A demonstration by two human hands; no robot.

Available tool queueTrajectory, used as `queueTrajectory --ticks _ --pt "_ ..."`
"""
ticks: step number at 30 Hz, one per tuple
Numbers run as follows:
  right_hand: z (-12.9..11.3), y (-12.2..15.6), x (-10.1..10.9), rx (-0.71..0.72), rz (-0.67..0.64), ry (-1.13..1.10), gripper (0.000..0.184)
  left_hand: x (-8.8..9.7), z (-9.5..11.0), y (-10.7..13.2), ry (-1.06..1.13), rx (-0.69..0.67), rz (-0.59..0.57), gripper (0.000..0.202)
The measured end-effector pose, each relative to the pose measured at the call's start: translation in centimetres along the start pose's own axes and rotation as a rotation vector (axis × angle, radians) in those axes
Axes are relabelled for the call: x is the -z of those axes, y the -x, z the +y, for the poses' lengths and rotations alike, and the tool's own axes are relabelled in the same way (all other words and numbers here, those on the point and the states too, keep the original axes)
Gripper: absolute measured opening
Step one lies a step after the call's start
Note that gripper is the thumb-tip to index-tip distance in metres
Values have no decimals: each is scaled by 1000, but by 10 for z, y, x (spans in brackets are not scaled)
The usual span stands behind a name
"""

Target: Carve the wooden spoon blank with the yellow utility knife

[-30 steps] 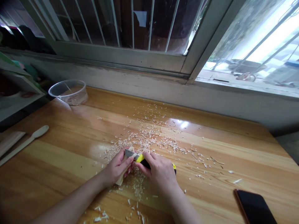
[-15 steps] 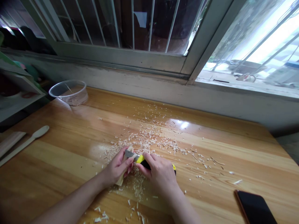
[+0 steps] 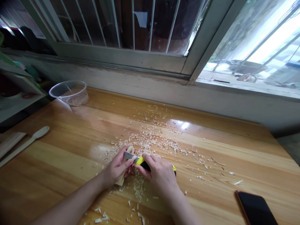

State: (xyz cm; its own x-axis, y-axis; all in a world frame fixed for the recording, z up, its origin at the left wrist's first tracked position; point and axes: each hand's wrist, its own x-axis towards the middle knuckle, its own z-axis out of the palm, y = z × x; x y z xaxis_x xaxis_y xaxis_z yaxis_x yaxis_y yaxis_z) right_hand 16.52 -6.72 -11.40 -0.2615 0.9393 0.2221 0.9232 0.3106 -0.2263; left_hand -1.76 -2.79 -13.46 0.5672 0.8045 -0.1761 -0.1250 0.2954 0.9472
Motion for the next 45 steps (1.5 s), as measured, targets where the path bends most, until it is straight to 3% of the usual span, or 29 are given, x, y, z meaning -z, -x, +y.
queueTrajectory --ticks 10,17,39,45 --pt "2 -1 -1 -2 73 -14 52 -4 3 1 -51 17 37 31" --pt "2 0 0 -19 -25 -91 44 -1 1 3 -76 7 21 35" --pt "-5 0 -1 4 182 70 50 -6 4 2 -40 2 48 29" --pt "0 1 -2 -1 129 17 51 -7 5 4 -57 -32 47 27"
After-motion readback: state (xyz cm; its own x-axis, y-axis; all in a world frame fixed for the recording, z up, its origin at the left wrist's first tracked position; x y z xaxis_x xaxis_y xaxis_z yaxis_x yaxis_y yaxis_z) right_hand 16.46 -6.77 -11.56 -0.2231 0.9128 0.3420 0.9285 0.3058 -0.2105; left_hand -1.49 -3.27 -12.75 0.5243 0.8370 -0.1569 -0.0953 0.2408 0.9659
